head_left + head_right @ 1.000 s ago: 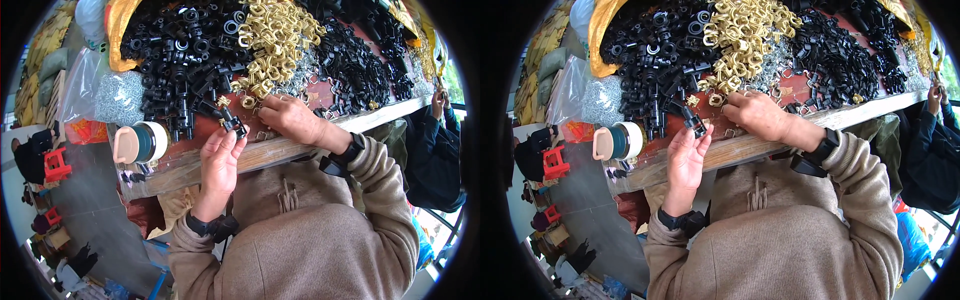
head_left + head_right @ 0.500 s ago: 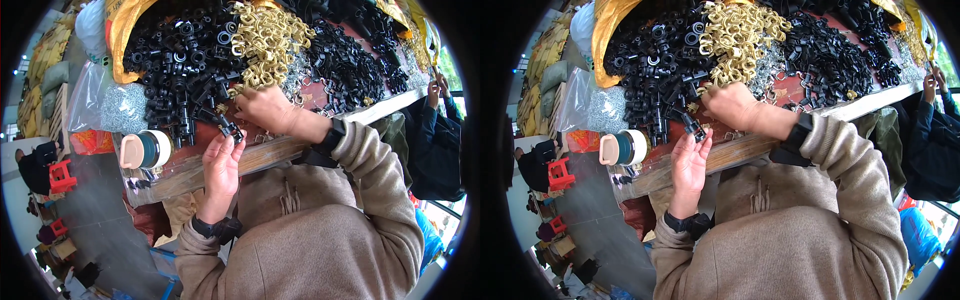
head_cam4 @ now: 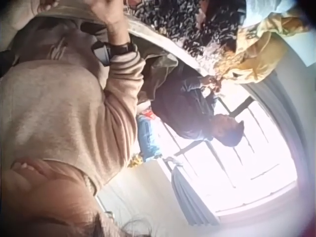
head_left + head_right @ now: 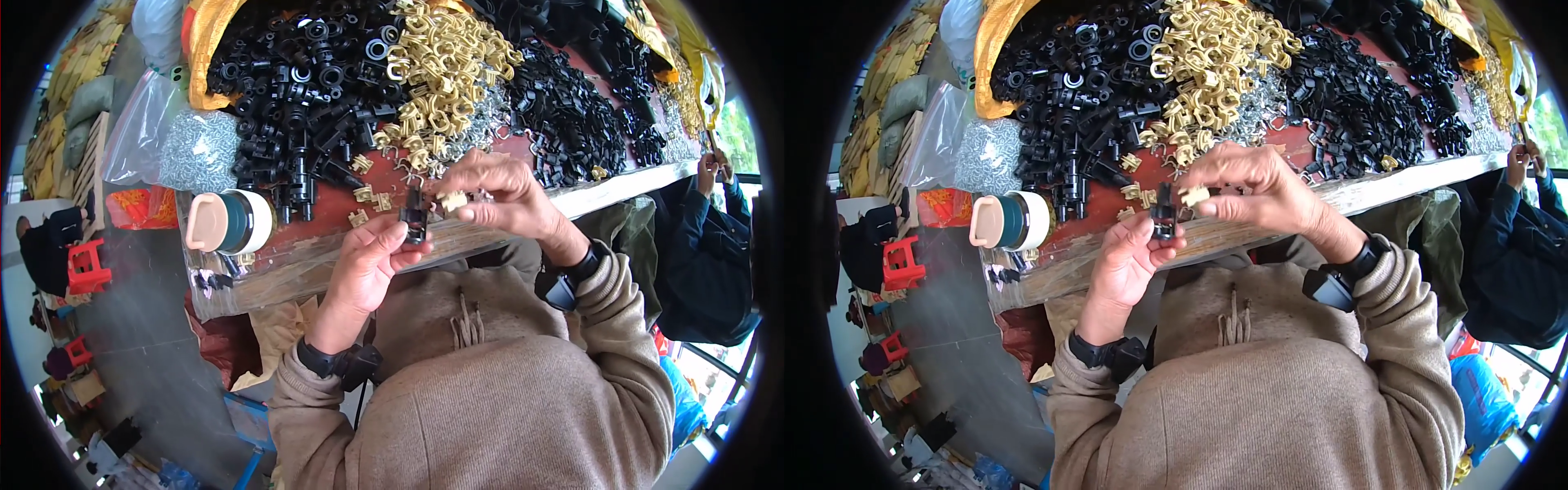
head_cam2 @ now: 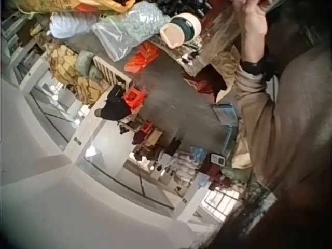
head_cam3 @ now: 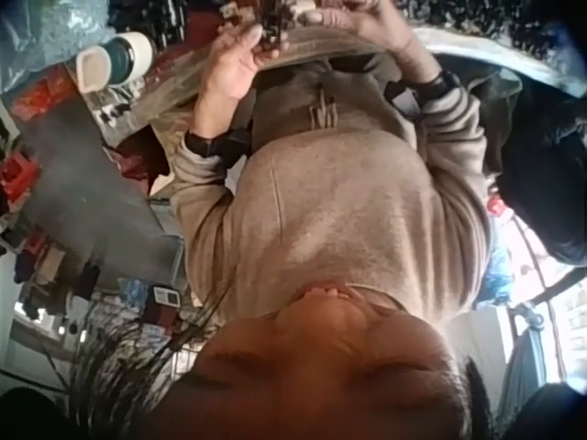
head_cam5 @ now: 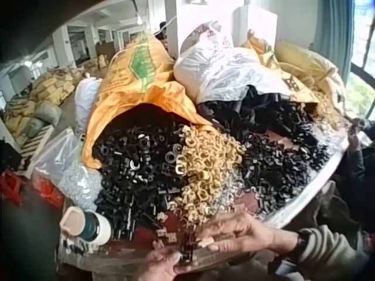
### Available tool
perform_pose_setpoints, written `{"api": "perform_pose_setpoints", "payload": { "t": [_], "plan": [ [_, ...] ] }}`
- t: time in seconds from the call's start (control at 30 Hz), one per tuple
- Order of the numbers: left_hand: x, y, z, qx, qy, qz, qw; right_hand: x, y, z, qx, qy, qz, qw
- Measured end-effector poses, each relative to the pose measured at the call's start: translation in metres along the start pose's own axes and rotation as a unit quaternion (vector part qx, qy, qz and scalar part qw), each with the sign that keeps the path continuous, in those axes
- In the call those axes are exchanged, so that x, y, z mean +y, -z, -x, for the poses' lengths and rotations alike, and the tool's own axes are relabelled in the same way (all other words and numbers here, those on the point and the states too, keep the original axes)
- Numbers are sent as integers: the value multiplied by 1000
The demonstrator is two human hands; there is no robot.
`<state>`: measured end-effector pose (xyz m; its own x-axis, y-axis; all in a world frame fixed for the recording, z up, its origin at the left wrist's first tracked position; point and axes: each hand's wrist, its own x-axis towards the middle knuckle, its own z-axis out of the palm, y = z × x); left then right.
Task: Assembling small black plastic housings with metallic components.
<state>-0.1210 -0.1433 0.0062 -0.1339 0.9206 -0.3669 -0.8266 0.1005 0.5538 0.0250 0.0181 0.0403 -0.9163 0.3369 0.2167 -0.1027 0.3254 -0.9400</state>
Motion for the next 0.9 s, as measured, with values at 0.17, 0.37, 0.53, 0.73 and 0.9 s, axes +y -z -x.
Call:
{"api": "perform_pose_setpoints", "payload": {
  "t": [0.17, 0.37, 0.53, 0.73, 0.9],
  "plan": [
    [-1, -9, 0, -88, 98, -49, 990, -8, -4, 8, -49, 96, 45, 993],
    [-5, -8, -3, -111, 154, -50, 980, 3, -7, 16, -46, 106, 4, 993],
    [-8, -9, -4, -115, 171, -25, 978, 11, -8, 19, -58, 107, -29, 992],
    [-18, -6, -1, -153, 192, 33, 969, 11, -14, 26, -73, 114, -55, 989],
    [-22, -4, 0, -168, 210, 49, 962, 5, -19, 34, -57, 97, -71, 991]
  ]
}}
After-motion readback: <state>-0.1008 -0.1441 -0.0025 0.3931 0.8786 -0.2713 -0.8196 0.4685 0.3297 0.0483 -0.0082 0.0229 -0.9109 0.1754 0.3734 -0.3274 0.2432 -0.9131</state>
